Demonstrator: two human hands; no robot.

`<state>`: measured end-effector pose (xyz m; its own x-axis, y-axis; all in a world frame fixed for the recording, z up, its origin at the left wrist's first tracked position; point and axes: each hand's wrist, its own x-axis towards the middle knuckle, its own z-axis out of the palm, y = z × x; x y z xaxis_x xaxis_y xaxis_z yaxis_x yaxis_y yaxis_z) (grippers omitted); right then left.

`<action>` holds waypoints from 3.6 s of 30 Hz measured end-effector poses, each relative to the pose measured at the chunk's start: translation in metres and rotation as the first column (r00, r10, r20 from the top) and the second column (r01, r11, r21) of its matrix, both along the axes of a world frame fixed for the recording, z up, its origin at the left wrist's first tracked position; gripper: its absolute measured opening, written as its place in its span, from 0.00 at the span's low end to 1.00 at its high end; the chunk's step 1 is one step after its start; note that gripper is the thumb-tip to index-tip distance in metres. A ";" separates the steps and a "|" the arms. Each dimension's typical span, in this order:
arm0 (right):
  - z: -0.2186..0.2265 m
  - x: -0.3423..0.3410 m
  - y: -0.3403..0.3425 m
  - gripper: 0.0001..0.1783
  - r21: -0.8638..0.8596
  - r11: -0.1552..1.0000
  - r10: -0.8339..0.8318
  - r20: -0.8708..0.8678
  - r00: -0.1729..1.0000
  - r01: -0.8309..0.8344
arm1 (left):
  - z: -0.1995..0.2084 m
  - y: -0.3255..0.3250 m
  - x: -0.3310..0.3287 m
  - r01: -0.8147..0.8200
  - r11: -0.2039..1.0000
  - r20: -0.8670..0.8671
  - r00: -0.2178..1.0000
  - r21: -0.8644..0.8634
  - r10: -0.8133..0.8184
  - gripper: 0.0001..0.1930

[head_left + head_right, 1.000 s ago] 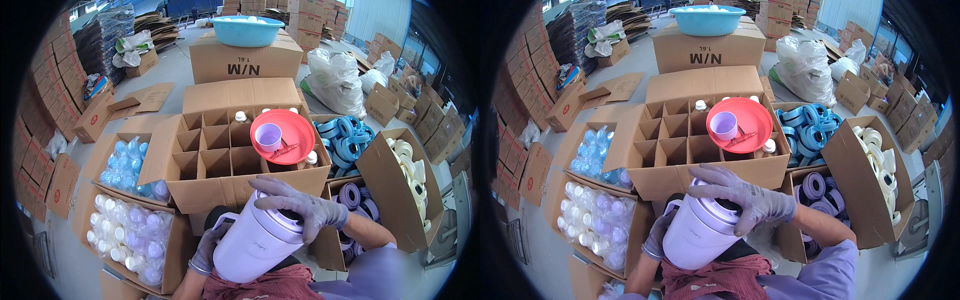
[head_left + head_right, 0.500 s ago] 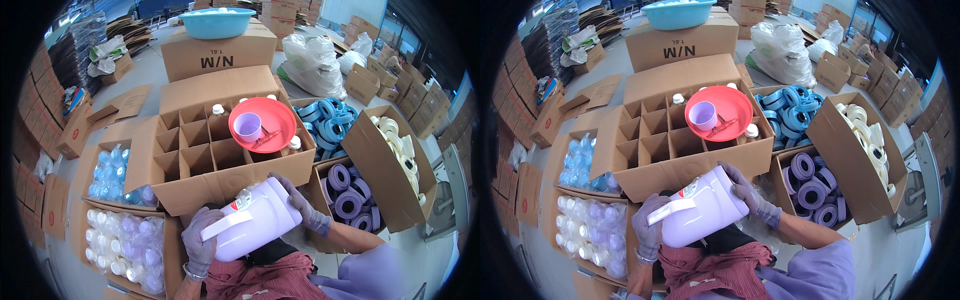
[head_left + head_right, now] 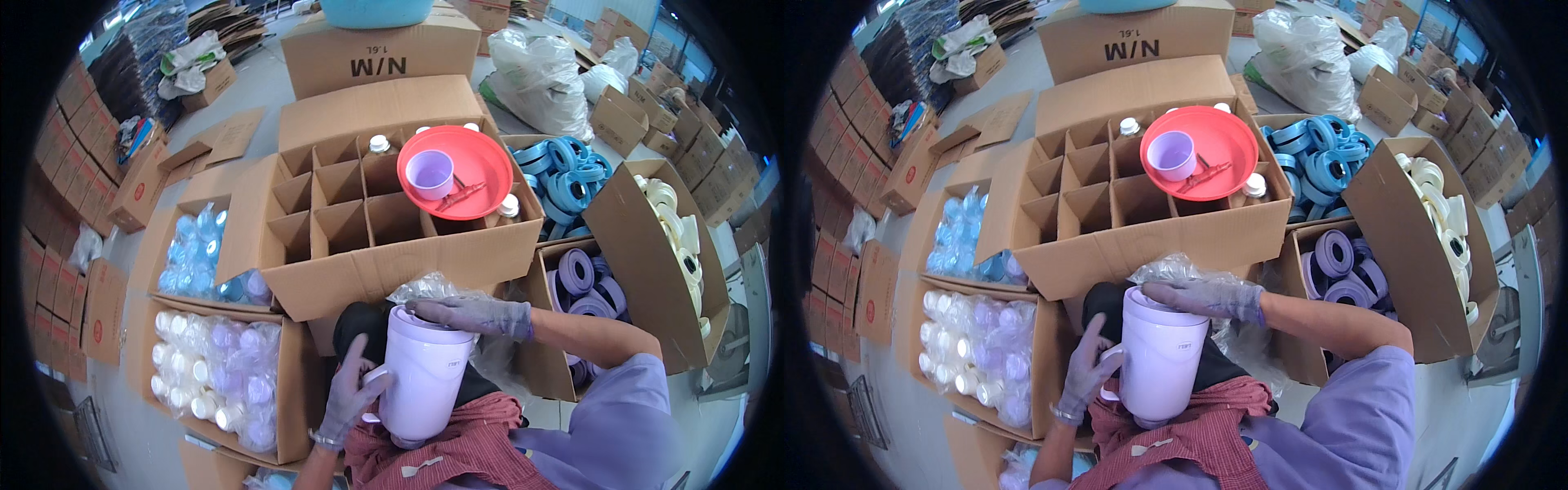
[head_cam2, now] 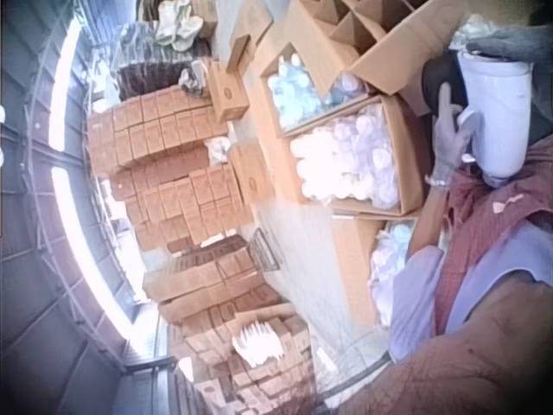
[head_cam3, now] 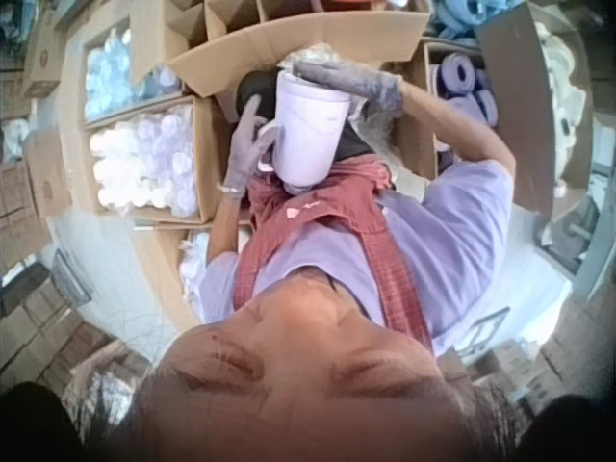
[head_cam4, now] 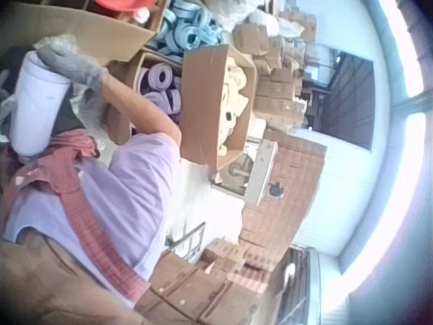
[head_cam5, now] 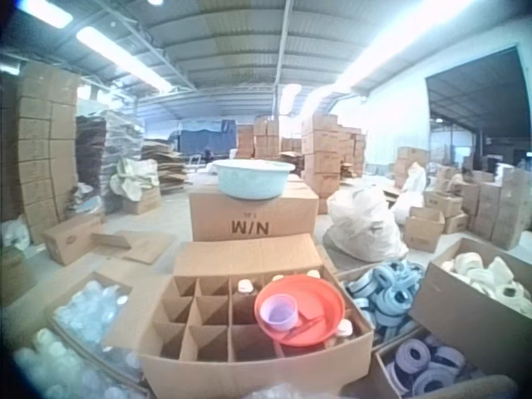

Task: The person assembles thermos flasks by inserting inner liners, placing rubber seals, and screwing on lids. They handle multiple flasks and components from surrounding boxes, wrapping each completed unit in plastic.

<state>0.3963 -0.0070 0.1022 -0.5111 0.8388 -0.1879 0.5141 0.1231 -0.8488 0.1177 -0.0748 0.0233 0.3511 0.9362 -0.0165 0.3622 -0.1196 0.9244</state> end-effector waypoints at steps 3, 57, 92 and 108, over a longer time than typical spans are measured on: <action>0.006 -0.012 0.010 0.29 0.051 0.989 0.135 0.062 0.989 -0.138 | 0.001 0.022 -0.006 0.141 0.905 0.146 0.985 -0.402 -0.088 0.38; 0.045 -0.011 0.023 0.20 -0.702 0.628 -0.273 0.205 0.940 0.335 | 0.060 0.018 0.066 -0.118 0.993 0.202 0.973 0.022 0.111 0.18; -0.005 0.100 0.132 0.22 0.724 0.668 -0.396 0.541 0.742 -0.172 | 0.078 0.047 0.034 0.014 0.947 -0.281 0.956 0.322 0.082 0.17; -0.009 -0.090 0.025 0.48 0.394 0.832 0.370 0.129 0.920 -0.390 | -0.050 0.093 -0.022 0.452 0.848 -0.070 0.890 0.277 -0.451 0.12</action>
